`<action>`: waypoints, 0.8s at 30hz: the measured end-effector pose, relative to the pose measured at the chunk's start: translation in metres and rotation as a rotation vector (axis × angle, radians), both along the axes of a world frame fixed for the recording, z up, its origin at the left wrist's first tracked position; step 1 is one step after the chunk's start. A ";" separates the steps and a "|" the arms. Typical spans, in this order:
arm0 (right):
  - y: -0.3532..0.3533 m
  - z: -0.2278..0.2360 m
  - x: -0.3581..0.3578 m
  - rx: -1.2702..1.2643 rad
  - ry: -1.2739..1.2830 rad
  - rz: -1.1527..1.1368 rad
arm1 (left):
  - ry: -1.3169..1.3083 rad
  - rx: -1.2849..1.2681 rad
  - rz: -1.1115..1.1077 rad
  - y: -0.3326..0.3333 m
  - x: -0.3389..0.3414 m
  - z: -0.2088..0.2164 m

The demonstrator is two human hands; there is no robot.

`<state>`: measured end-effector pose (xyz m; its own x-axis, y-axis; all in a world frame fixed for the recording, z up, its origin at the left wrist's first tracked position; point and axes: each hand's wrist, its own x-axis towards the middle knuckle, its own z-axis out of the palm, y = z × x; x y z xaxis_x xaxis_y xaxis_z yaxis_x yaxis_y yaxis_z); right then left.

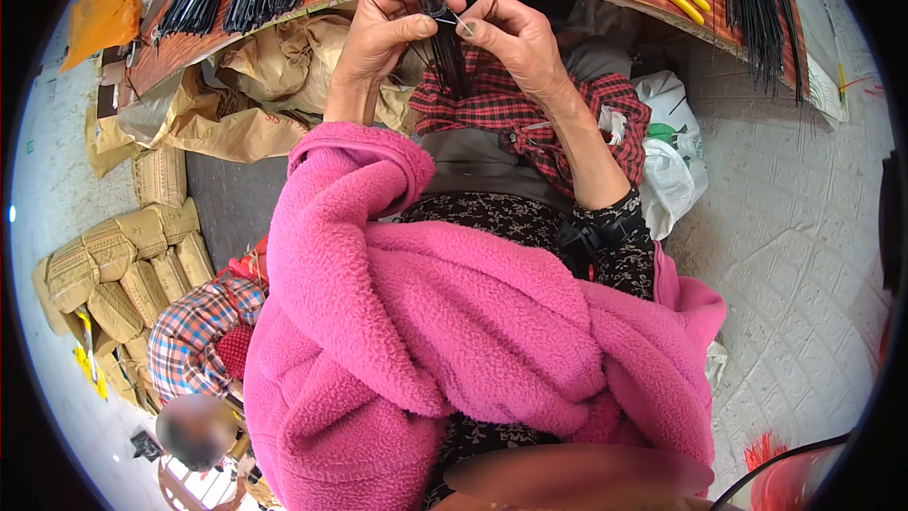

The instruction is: Bundling and trimming black hair fibers using hand tools and ties.

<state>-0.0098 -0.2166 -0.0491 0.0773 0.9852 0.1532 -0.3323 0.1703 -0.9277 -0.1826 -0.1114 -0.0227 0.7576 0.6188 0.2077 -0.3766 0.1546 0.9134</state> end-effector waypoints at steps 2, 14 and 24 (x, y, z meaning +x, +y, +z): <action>0.000 -0.003 0.001 -0.015 -0.018 0.018 | 0.012 -0.040 -0.008 -0.002 0.000 -0.003; -0.004 0.000 -0.005 -0.028 -0.043 -0.068 | 0.004 -0.011 0.036 -0.005 0.006 -0.002; 0.000 -0.004 -0.001 -0.005 -0.081 -0.011 | -0.014 -0.002 0.001 -0.007 0.008 -0.006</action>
<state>-0.0104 -0.2168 -0.0533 0.0761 0.9851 0.1542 -0.2546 0.1687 -0.9522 -0.1750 -0.1185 -0.0282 0.7539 0.6201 0.2172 -0.3898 0.1561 0.9076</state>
